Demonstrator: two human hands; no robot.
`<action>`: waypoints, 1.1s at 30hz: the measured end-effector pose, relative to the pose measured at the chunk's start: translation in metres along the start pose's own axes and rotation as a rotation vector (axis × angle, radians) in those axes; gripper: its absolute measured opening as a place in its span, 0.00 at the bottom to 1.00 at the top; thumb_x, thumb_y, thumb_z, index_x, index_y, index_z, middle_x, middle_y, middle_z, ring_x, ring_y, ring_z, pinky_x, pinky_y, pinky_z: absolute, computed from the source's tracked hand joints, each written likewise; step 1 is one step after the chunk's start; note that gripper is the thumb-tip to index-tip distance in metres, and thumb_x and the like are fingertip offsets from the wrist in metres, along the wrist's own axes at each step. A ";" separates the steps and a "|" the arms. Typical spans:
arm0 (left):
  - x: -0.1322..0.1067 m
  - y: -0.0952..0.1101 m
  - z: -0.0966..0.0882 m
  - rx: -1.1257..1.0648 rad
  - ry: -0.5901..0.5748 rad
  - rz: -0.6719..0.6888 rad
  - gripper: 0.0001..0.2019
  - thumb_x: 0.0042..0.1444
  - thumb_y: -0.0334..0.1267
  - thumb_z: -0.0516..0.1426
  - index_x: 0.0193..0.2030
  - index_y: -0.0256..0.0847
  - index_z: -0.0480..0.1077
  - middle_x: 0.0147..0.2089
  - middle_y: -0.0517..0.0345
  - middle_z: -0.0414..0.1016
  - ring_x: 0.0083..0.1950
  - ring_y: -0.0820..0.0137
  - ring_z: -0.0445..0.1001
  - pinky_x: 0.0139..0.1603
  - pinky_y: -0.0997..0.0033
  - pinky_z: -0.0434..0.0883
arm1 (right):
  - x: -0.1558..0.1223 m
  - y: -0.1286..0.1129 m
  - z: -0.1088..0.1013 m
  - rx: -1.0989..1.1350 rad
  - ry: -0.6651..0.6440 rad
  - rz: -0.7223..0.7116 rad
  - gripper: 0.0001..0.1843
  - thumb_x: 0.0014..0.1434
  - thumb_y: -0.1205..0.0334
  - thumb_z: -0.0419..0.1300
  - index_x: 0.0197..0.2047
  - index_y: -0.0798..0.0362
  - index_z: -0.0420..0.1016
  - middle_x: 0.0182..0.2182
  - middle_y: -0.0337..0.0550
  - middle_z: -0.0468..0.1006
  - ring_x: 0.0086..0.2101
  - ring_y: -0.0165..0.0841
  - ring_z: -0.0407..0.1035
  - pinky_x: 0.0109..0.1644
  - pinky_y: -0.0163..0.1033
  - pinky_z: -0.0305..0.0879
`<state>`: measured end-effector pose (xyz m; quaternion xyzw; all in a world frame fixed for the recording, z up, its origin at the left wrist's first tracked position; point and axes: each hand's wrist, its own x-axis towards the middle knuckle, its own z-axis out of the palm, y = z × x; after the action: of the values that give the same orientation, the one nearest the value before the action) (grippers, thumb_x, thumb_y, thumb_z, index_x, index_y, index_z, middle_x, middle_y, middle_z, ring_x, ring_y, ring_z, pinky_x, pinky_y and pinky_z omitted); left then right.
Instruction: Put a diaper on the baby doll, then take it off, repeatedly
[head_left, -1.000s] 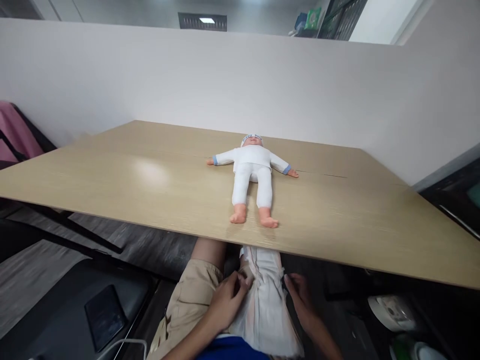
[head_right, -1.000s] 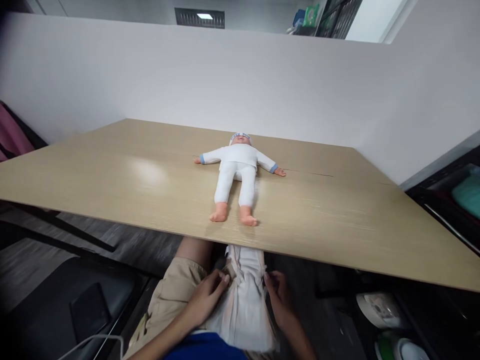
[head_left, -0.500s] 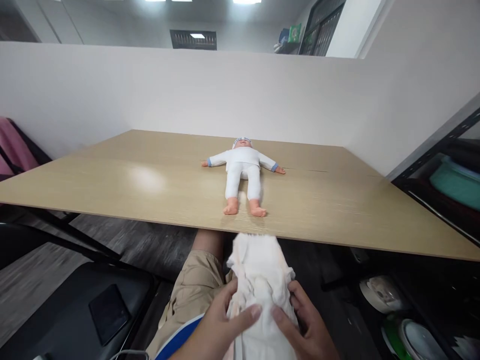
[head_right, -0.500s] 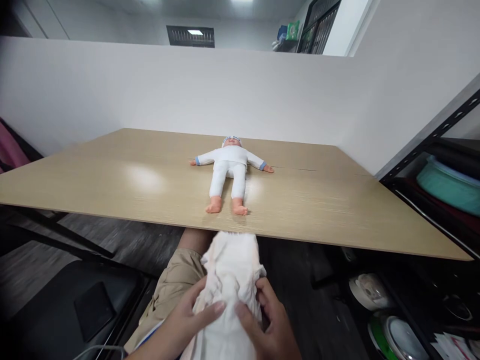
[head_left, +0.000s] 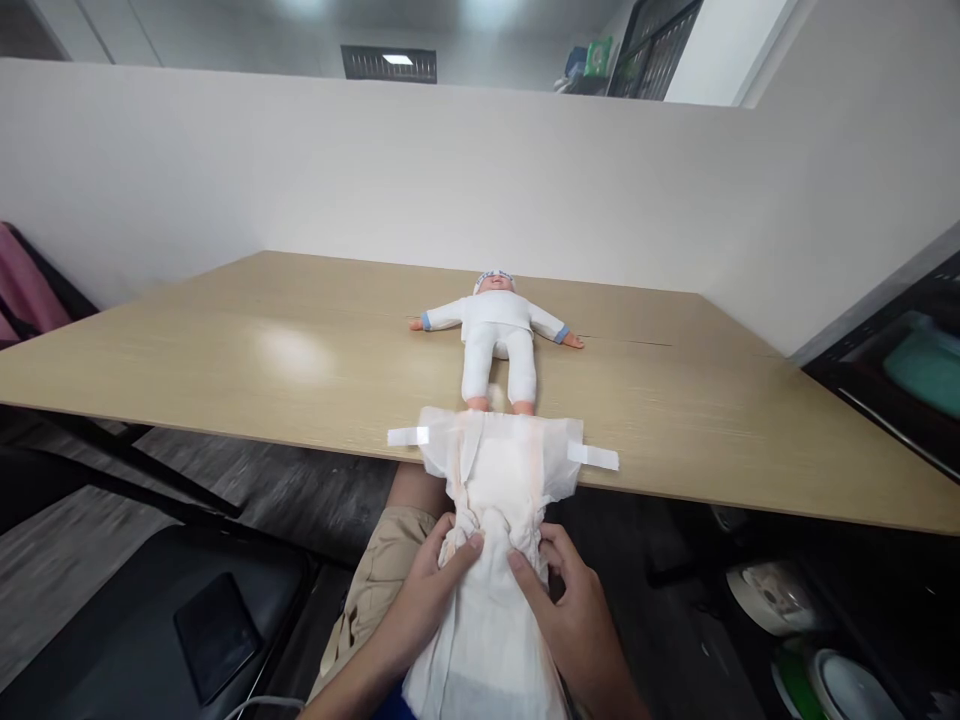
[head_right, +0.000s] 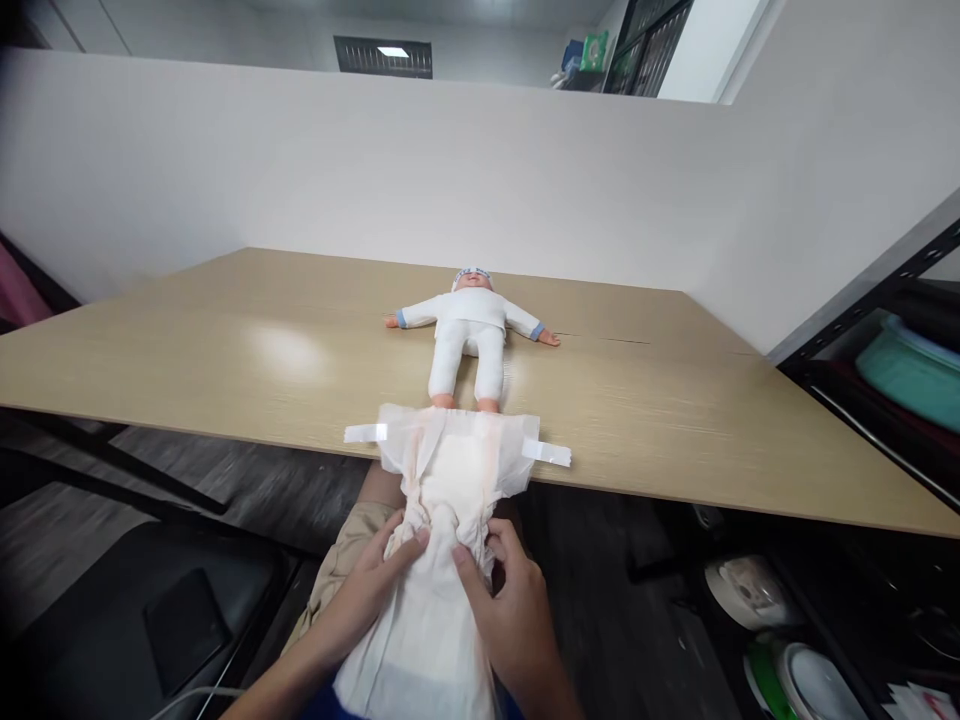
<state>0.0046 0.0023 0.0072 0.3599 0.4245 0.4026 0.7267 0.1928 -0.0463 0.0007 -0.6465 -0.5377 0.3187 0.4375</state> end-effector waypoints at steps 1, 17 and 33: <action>0.003 -0.002 -0.001 -0.003 0.011 -0.005 0.29 0.54 0.65 0.75 0.45 0.41 0.77 0.52 0.50 0.87 0.56 0.55 0.84 0.60 0.62 0.80 | 0.001 0.004 0.000 -0.084 0.086 -0.042 0.23 0.71 0.38 0.66 0.51 0.49 0.75 0.36 0.43 0.84 0.35 0.39 0.79 0.41 0.41 0.78; -0.004 -0.006 -0.028 0.323 -0.155 0.058 0.32 0.64 0.59 0.71 0.64 0.49 0.64 0.60 0.50 0.82 0.61 0.58 0.81 0.64 0.61 0.75 | 0.105 -0.031 0.018 -0.644 -0.153 -0.564 0.33 0.78 0.54 0.59 0.81 0.53 0.64 0.80 0.54 0.65 0.79 0.48 0.57 0.82 0.63 0.60; 0.218 0.181 -0.006 1.924 -0.654 1.114 0.56 0.48 0.15 0.61 0.85 0.50 0.57 0.89 0.44 0.51 0.85 0.44 0.57 0.79 0.46 0.62 | 0.107 -0.017 0.016 -0.639 -0.145 -0.574 0.33 0.79 0.55 0.58 0.83 0.48 0.63 0.81 0.50 0.64 0.79 0.49 0.58 0.81 0.65 0.61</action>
<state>0.0174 0.2731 0.0900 0.9881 0.1301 0.0654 -0.0500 0.1951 0.0621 0.0153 -0.5496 -0.7966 0.0464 0.2473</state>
